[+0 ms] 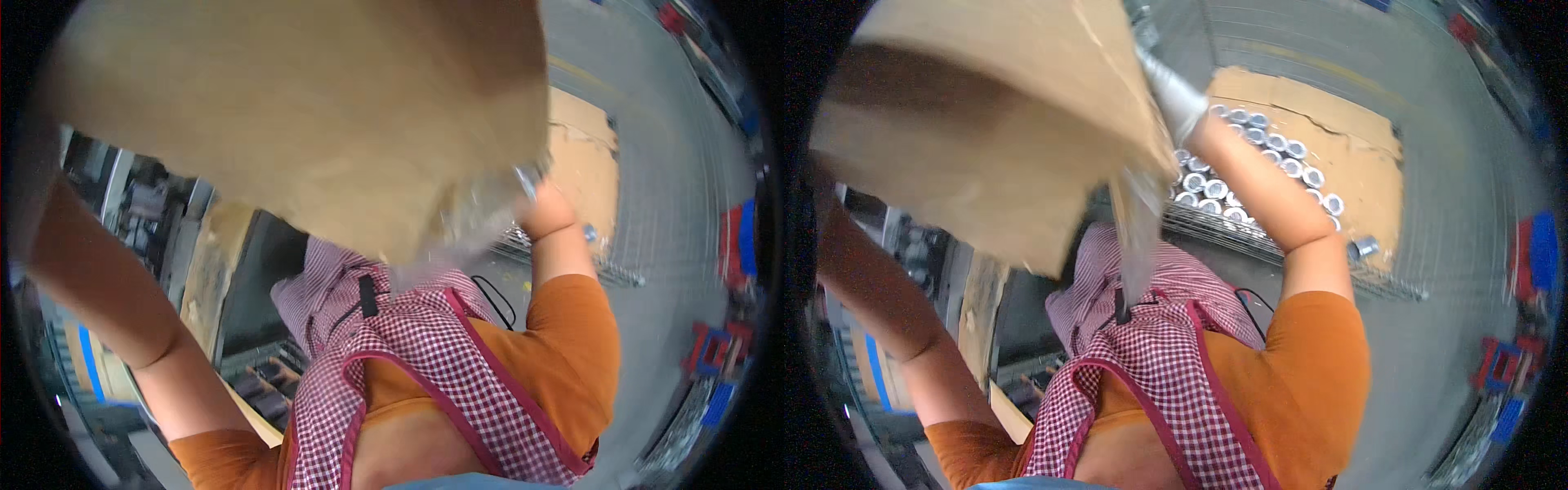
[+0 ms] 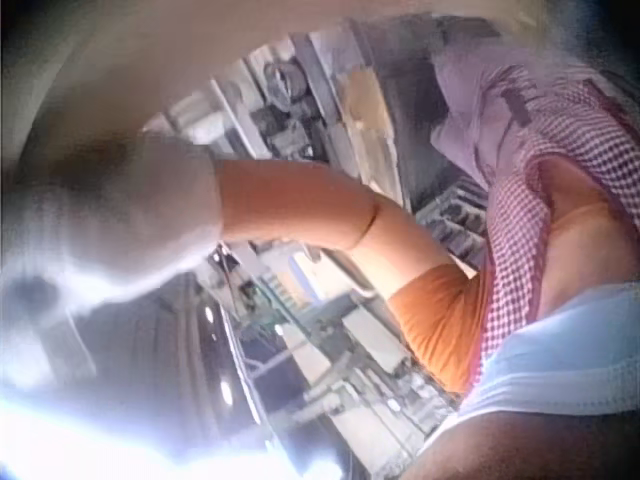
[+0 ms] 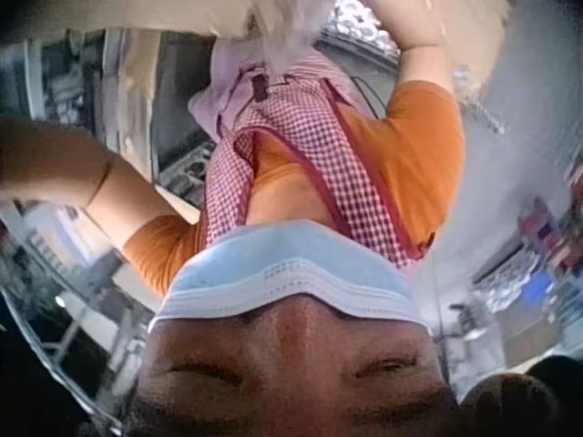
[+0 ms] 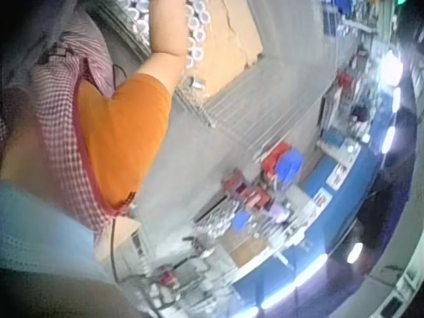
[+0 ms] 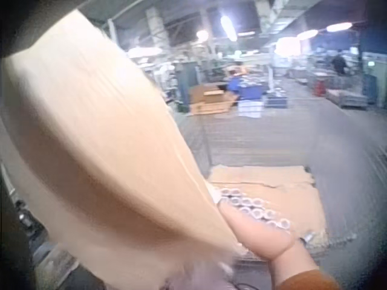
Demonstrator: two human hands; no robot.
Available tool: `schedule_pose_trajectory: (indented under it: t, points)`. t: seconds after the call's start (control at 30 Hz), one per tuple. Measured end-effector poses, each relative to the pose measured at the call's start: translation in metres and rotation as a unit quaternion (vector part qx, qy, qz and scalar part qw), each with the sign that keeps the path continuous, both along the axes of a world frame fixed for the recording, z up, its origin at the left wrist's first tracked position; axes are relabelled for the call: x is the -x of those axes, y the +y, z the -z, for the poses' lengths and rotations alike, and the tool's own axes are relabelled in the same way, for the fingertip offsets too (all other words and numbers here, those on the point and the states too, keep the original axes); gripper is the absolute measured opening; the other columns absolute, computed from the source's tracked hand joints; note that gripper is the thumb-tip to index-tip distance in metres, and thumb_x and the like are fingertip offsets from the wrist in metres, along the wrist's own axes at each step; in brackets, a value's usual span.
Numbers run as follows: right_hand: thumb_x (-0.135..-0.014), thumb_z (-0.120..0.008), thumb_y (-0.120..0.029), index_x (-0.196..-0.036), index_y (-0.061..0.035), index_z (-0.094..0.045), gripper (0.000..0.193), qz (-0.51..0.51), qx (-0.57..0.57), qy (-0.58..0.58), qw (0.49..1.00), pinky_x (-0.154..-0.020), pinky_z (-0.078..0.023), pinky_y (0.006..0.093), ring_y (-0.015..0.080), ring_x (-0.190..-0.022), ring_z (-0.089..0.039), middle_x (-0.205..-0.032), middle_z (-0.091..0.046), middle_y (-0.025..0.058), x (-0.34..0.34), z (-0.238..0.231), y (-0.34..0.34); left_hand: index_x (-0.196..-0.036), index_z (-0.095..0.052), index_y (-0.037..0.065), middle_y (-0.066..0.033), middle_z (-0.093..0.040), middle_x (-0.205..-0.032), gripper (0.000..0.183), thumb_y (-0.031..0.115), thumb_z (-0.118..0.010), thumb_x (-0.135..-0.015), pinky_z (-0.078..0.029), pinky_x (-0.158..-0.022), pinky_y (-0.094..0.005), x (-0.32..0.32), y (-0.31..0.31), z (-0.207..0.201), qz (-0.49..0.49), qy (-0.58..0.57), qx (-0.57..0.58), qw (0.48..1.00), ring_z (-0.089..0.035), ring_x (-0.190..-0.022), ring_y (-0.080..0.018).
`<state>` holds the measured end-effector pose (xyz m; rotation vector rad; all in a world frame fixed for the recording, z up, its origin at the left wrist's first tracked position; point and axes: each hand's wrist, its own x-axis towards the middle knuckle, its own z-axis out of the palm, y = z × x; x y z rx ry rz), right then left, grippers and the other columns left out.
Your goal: The person cleans metal motor housings by hand using a hand scraper and an air gun blower, then stacks them in a crate.
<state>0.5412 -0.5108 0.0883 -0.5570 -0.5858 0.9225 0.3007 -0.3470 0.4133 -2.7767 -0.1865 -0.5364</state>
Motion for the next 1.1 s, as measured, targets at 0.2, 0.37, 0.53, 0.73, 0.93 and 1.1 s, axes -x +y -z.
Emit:
schedule_pose_trajectory:
  t: [0.2, 0.37, 0.53, 0.73, 0.93, 1.1]
  points:
    - [-0.082, -0.05, -0.068, -0.147, -0.0009, -0.034, 0.095, 0.21, 0.124, 0.225, 0.943, -0.104, -0.042, 0.0537, 0.0385, -0.13, -0.048, -0.145, -0.047, 0.0196, 0.049, 0.143, -0.086, -0.119, -0.061, 0.002, -0.0101, -0.061, -0.115, 0.044, 0.034, -0.072, -0.09, -0.038, -0.097, -0.0327, -0.093, -0.065, 0.088, 0.091, 0.234, 0.097, 0.963, -0.047, -0.109, -0.0156]
    - [-0.084, -0.053, -0.06, -0.146, -0.0013, -0.037, 0.087, 0.371, 0.145, 0.322, 0.859, -0.103, -0.044, 0.0513, 0.0365, -0.128, -0.05, -0.143, -0.049, 0.0185, 0.068, 0.216, -0.166, -0.105, -0.064, -0.004, -0.0046, -0.065, -0.091, 0.046, 0.036, -0.078, -0.087, -0.05, -0.075, -0.0265, -0.132, -0.065, 0.222, 0.221, 0.047, 0.661, 0.715, -0.058, -0.08, -0.0096]
    - [-0.086, -0.056, -0.053, -0.145, -0.0016, -0.039, 0.08, 0.49, 0.158, 0.352, 0.782, -0.101, -0.045, 0.0489, 0.0345, -0.126, -0.052, -0.142, -0.051, 0.0173, 0.08, 0.247, -0.251, -0.105, -0.061, -0.009, -0.0149, -0.065, -0.093, 0.064, 0.052, -0.067, -0.088, -0.05, -0.074, -0.0346, -0.16, -0.074, 0.331, 0.137, 0.205, 0.643, 0.725, -0.058, -0.083, -0.0172]
    - [-0.089, -0.059, -0.043, -0.144, -0.0021, -0.041, 0.071, 0.549, 0.169, 0.354, 0.738, -0.1, -0.047, 0.046, 0.0322, -0.124, -0.054, -0.14, -0.053, 0.016, 0.07, 0.255, -0.304, -0.119, -0.058, -0.004, -0.0056, -0.066, -0.102, 0.045, 0.035, -0.063, -0.096, -0.051, -0.084, -0.0289, -0.136, -0.11, 0.409, 0.146, 0.225, 0.852, 0.45, -0.061, -0.092, -0.0106]
    - [-0.091, -0.063, -0.034, -0.142, -0.0025, -0.044, 0.063, 0.537, 0.158, 0.343, 0.754, -0.099, -0.049, 0.0431, 0.0298, -0.122, -0.056, -0.137, -0.056, 0.0146, 0.024, 0.254, -0.271, -0.118, -0.058, -0.003, -0.0034, -0.064, -0.103, 0.039, 0.031, -0.06, -0.098, -0.049, -0.083, -0.0275, -0.137, -0.104, 0.427, 0.132, 0.181, 0.849, 0.479, -0.058, -0.093, -0.0091]
    - [-0.093, -0.066, -0.026, -0.141, -0.0029, -0.046, 0.057, 0.557, 0.132, 0.252, 0.781, -0.097, -0.051, 0.0407, 0.0278, -0.121, -0.058, -0.136, -0.057, 0.0135, -0.06, 0.213, -0.267, -0.116, -0.058, 0.002, 0.0016, -0.059, -0.098, 0.031, 0.027, -0.06, -0.098, -0.045, -0.077, -0.0249, -0.148, -0.088, 0.422, 0.124, 0.061, 0.863, 0.486, -0.052, -0.085, -0.0073]
